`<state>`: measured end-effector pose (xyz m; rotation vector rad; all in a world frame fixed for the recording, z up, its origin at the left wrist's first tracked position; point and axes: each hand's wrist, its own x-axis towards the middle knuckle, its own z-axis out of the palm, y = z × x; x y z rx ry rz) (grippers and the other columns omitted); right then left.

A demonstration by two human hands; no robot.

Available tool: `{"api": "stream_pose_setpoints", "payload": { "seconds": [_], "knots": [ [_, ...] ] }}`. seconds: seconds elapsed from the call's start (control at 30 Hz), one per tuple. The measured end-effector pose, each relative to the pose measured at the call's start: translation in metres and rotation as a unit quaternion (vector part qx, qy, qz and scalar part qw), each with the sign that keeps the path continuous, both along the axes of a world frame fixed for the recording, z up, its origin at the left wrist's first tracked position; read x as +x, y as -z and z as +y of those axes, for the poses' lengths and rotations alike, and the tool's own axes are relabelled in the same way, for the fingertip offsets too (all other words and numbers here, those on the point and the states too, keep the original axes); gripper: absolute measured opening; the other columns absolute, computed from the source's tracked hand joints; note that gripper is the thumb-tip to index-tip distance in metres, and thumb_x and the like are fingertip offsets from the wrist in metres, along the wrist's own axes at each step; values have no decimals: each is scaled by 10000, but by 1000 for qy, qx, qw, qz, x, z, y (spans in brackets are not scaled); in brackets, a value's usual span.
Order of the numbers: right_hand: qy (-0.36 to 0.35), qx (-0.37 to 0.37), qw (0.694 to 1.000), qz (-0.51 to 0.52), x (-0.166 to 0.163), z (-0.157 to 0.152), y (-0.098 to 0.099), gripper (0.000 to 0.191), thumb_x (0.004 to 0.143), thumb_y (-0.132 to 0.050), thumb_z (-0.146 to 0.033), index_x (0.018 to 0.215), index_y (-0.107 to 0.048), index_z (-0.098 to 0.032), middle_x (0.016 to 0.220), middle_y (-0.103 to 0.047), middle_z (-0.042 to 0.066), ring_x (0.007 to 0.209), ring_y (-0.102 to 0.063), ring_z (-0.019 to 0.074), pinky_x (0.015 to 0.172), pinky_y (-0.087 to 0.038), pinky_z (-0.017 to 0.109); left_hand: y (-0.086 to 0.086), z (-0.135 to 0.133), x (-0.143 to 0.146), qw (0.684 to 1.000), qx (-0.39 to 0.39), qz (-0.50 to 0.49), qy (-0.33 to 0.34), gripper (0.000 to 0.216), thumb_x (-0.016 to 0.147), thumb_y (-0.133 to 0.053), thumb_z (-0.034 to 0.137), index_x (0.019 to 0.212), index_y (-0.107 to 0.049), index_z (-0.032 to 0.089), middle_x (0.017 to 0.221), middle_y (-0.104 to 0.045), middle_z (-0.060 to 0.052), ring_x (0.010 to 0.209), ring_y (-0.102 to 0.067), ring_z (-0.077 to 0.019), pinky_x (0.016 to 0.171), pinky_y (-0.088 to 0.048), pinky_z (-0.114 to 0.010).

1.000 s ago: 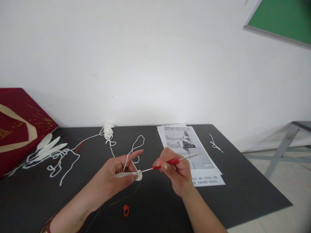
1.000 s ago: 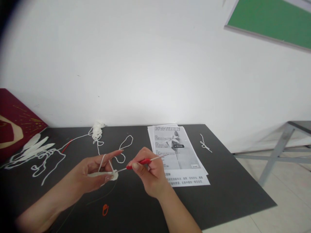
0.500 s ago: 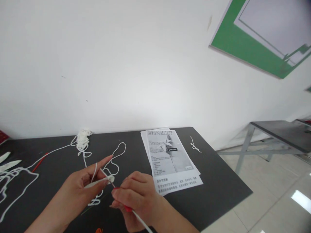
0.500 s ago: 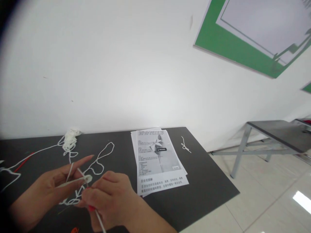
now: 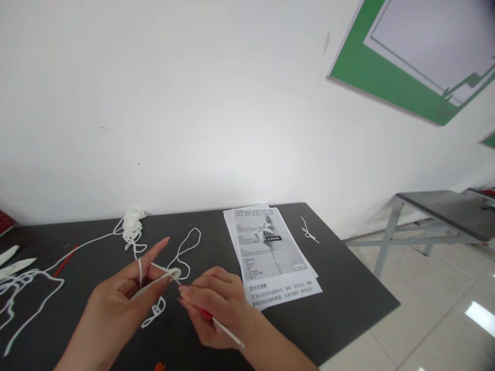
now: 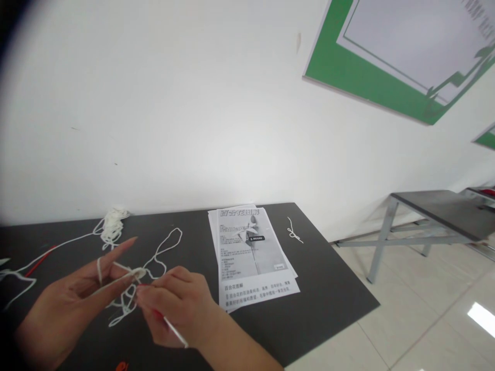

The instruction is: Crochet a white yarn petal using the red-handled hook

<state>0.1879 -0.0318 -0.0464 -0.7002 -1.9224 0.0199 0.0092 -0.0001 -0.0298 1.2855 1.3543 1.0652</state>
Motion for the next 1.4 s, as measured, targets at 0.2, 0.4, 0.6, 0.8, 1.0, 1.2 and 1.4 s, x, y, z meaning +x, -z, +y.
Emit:
{"api": "stream_pose_setpoints", "payload": {
  "seconds": [0.2, 0.4, 0.6, 0.8, 1.0, 1.2, 1.4],
  "knots": [
    [-12, -77, 992, 102, 1, 2, -3, 218, 843, -600, -111, 1034, -652, -202, 816, -748, 75, 702, -672, 169, 673, -547, 304, 0, -4, 8, 992, -13, -127, 7, 825, 644, -818, 323, 1387, -468, 241, 634, -632, 62, 648, -525, -141, 666, -434, -233],
    [-21, -124, 984, 129, 2, 3, -7, 191, 881, -590, -165, 1028, -692, -231, 837, -734, 65, 735, -647, 166, 692, -538, 313, -7, -5, 11, 972, -64, -227, 9, 776, 609, -841, 224, 1325, -542, 201, 609, -612, 59, 556, -493, -84, 557, -416, -175],
    [-36, -28, 998, 38, 6, 5, -2, 322, 902, -496, -123, 1188, -595, -232, 958, -736, 82, 823, -668, 175, 754, -556, 327, -11, -4, 9, 949, -120, -288, 32, 680, 630, -820, 165, 1272, -601, 206, 609, -590, 50, 563, -535, -90, 581, -463, -190],
    [11, 84, 993, -81, 7, 3, 3, 312, 913, -467, -137, 1212, -558, -141, 916, -730, 113, 828, -661, 193, 792, -569, 332, -8, -5, 7, 947, -127, -293, 31, 687, 642, -818, 159, 1286, -588, 218, 640, -636, 50, 619, -579, -95, 647, -477, -184],
    [66, 107, 986, -107, 4, -2, -3, 240, 878, -543, -142, 1098, -637, -150, 867, -732, 82, 753, -621, 189, 764, -576, 318, -11, -10, 14, 970, -46, -239, 0, 748, 655, -816, 197, 1345, -529, 235, 634, -648, 55, 634, -577, -105, 673, -463, -200],
    [47, 96, 988, -111, 5, -5, -3, 289, 886, -506, -121, 1147, -628, -107, 940, -725, 132, 810, -631, 221, 719, -579, 342, -8, -12, 15, 977, 18, -210, 13, 745, 720, -777, 207, 1397, -466, 230, 642, -619, 48, 631, -543, -108, 641, -443, -222],
    [22, 78, 995, -57, 3, -5, -1, 308, 887, -525, -92, 1186, -600, -87, 960, -716, 142, 843, -647, 211, 694, -582, 330, 5, -10, 10, 982, 67, -176, 31, 725, 762, -742, 239, 1417, -432, 241, 657, -608, 53, 625, -529, -114, 632, -446, -240]
  ]
}}
